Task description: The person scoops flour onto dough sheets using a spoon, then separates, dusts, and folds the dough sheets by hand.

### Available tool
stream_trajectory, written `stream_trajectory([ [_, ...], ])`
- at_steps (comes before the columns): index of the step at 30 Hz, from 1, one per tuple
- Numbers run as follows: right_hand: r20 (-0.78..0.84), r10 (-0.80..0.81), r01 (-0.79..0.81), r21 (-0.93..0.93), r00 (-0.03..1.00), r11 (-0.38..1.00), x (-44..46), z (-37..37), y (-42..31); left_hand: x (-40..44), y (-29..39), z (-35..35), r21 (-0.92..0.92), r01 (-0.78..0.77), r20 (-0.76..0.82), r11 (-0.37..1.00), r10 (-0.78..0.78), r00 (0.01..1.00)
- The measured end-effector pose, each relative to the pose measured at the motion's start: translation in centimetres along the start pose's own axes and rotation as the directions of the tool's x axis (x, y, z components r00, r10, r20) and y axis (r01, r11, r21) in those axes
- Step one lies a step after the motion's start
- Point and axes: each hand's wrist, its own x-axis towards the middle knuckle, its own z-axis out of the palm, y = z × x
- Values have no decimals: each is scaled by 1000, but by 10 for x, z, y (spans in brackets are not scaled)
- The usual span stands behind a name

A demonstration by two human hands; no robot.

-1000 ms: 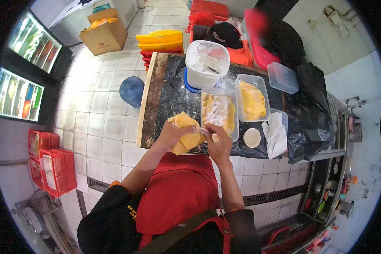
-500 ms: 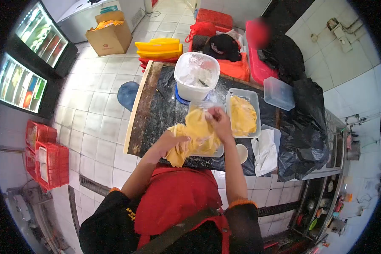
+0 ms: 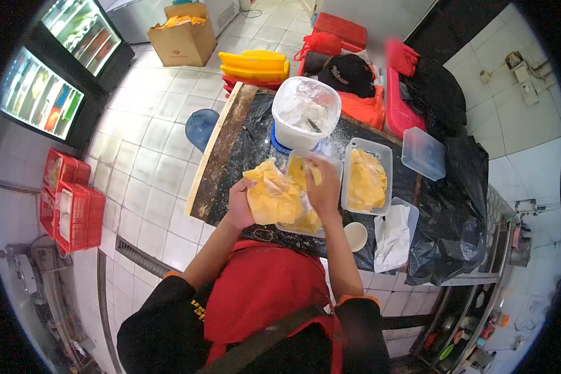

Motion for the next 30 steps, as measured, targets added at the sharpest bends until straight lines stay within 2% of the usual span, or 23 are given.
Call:
stream_trajectory([
  [1,50,76,-85,202,996,976,-7,-8,-22,3,-3,3,-5,-1,-2,1000,1,1000],
  [2,52,78,-86,201,996,976,-15,-14,-36,7,-6,6,-26,-12,15,1000,13,1000],
  [4,137,-82,80,15,987,997,-27,-20,-51,14,-13,8,-44,-10,36,999,12,999],
  [5,129,-74,73,8,989,997,-29,-21,-51,19,-17,5,-44,-25,90,999,29,995],
  [7,45,-166,169,-94,985,981,-31,-23,-50,26,-23,23,-41,-30,150,999,36,988],
  [10,-44,-118,117,-32,992,993,-43,-19,-34,30,-34,31,-133,42,124,990,-26,992],
  [11,-48,-112,111,-34,993,993,-47,-21,-33,33,-44,13,81,60,46,995,-64,997],
  [12,-62,122,-112,147,991,983,-49,-26,-33,31,-49,14,289,91,-35,953,-84,996],
  [13,-35,348,-319,323,937,891,-52,-30,-32,30,-54,16,290,99,-33,952,-93,995],
  [15,2,369,-349,332,929,876,-64,-39,-17,28,-64,23,624,103,-120,774,-35,992],
  [17,40,465,-429,462,884,776,-87,-41,5,34,-69,8,570,146,-156,808,-68,985],
  [19,66,517,-486,457,853,744,-117,-61,27,41,-69,-10,184,208,-179,961,-175,968],
  [20,-59,424,-416,113,904,902,-131,-72,38,39,-64,-3,180,215,-183,960,-183,966],
  [21,-133,285,-310,-258,949,915,-144,-78,45,35,-56,12,135,225,-204,965,-196,959],
  [22,-131,288,-313,-261,949,913,-158,-80,49,34,-52,20,89,233,-224,968,-209,952],
  [23,-135,361,-383,-416,923,825,-172,-82,52,34,-53,20,85,236,-224,968,-212,951],
  [24,-153,428,-436,-558,890,706,-178,-84,52,35,-54,20,183,215,-231,959,-171,958],
  [25,-155,431,-439,-559,889,704,-183,-84,53,36,-55,21,281,195,-233,940,-130,964],
  [26,-116,480,-448,-594,870,669,-187,-84,54,36,-57,22,283,199,-232,938,-134,963],
  [28,-81,533,-458,-626,842,630,-179,-86,44,34,-61,30,562,104,-167,821,-11,986],
  [30,-51,473,-456,-370,880,809,-156,-90,34,35,-65,32,574,105,-182,812,2,983],
])
